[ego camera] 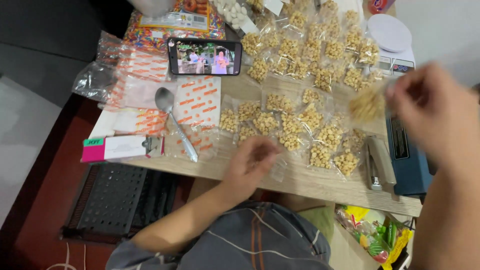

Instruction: Sealing small plastic bags filled with snacks using a manual heat sealer.

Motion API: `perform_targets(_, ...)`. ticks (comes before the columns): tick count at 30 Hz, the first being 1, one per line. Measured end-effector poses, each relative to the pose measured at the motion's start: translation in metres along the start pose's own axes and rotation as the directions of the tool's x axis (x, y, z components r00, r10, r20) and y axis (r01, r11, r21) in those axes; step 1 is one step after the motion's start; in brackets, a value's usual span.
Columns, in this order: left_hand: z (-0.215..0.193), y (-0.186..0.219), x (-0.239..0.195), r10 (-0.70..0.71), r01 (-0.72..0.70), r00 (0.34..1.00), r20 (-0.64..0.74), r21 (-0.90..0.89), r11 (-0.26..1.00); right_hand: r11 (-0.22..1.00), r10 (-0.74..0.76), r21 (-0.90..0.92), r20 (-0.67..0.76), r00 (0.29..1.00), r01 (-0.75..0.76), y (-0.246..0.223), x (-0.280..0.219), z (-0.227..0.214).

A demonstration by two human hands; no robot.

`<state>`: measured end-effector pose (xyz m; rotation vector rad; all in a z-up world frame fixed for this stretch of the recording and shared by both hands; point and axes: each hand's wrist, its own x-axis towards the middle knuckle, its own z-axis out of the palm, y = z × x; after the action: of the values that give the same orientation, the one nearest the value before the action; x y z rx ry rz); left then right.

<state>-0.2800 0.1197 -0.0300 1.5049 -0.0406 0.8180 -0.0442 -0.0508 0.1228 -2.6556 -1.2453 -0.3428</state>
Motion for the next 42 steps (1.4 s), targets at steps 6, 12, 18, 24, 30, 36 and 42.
perform_targets(6,0.063,0.012,0.025,-0.607,0.701,0.690,0.395,-0.576,0.421,0.893,-0.009,0.449,0.058,0.998,-0.018,-0.037,-0.094,-0.001)
perform_targets(12,0.116,-0.013,0.013,-0.661,0.794,0.552,0.508,-0.562,0.231,0.787,0.304,0.574,-0.042,0.952,-0.226,-0.021,-0.153,0.017)
perform_targets(18,0.155,-0.034,0.023,-0.601,0.848,0.494,0.628,-0.500,0.173,0.655,0.442,0.710,-0.083,0.893,-0.258,0.016,-0.174,0.032)
perform_targets(24,0.175,-0.049,0.037,-0.565,0.890,0.451,0.691,-0.400,0.221,0.720,0.399,0.654,-0.117,0.909,-0.231,0.035,-0.182,0.024)
perform_targets(30,0.200,-0.081,0.031,-0.596,0.921,0.388,0.703,-0.326,0.215,0.718,0.414,0.671,-0.196,0.889,-0.187,0.053,-0.182,0.037)
perform_targets(36,0.200,-0.081,0.063,-0.557,0.912,0.394,0.731,-0.239,0.333,0.740,0.412,0.649,-0.229,0.882,-0.177,0.059,-0.193,0.010)
perform_targets(42,0.210,-0.068,0.145,-0.736,0.896,0.395,0.550,-0.055,0.440,0.736,0.418,0.669,-0.326,0.848,-0.105,0.072,-0.216,-0.022)
